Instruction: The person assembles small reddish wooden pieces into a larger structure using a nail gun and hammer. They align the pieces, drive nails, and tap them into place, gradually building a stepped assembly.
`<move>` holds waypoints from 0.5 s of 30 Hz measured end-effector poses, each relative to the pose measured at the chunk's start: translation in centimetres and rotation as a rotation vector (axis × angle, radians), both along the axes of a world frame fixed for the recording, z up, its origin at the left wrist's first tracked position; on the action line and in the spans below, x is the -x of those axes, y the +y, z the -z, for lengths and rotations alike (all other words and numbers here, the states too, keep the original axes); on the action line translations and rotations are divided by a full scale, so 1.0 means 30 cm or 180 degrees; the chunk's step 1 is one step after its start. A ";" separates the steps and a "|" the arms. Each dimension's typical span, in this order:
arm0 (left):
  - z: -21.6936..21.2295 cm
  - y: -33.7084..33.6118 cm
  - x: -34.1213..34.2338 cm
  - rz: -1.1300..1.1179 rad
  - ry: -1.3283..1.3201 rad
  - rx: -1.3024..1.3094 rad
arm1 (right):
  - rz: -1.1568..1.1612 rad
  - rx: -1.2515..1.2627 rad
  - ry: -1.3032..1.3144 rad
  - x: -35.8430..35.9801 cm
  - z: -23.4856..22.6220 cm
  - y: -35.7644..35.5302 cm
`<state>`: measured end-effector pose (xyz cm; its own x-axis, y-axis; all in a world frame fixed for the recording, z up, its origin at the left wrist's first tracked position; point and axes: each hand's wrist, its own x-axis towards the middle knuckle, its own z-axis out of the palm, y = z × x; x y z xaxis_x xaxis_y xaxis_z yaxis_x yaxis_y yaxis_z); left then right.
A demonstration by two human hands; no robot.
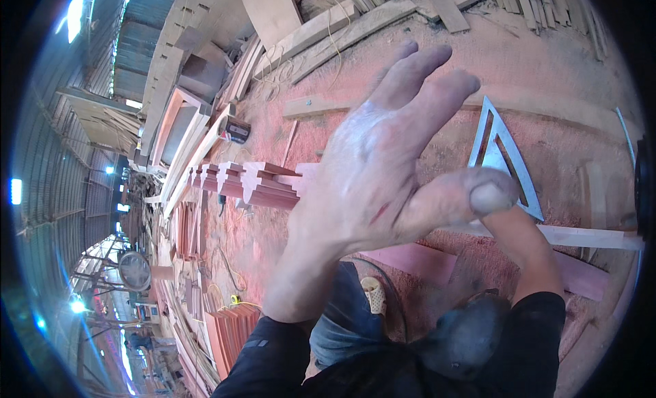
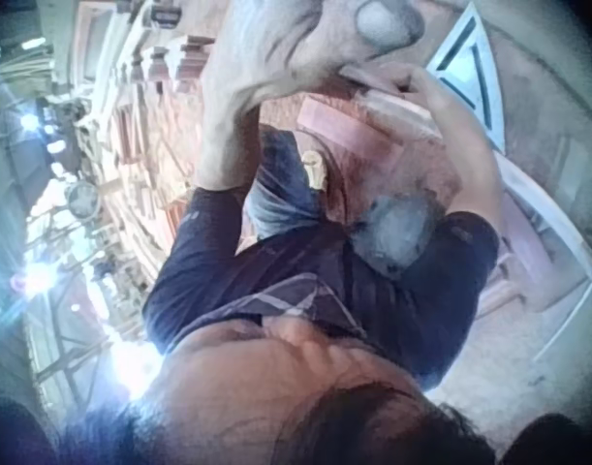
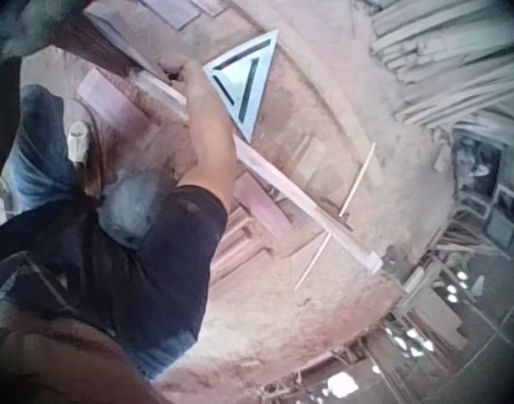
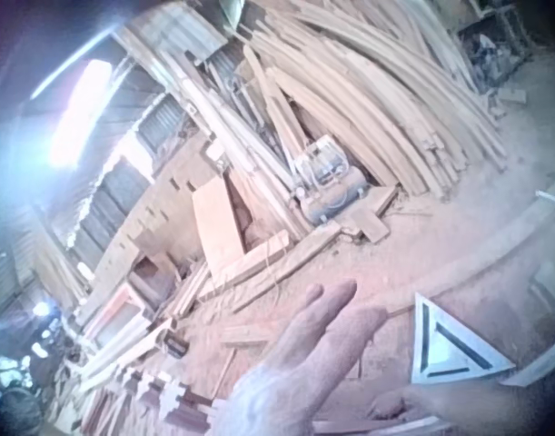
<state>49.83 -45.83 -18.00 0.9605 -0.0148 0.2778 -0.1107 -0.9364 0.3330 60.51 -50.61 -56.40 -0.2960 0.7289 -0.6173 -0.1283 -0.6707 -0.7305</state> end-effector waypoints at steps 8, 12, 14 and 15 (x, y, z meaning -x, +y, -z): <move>0.004 0.008 -0.012 0.0156 0.0038 0.0145 | 0.0050 -0.0004 0.0024 -0.025 0.019 -0.017; 0.009 0.000 -0.013 -0.0028 0.0209 0.0356 | 0.0047 -0.0038 0.0060 -0.032 0.019 -0.018; 0.032 -0.003 -0.019 -0.0012 0.0410 0.0606 | 0.0058 -0.0058 0.0013 -0.031 0.018 -0.019; 0.044 -0.001 -0.021 0.0021 0.0230 0.0420 | 0.0052 -0.0075 0.0001 -0.026 0.018 -0.019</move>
<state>50.47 -45.86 -19.31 0.9781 0.0110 0.2078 -0.0880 -0.8832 0.4606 61.29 -51.18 -56.94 -0.2842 0.7479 -0.5998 -0.1394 -0.6512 -0.7460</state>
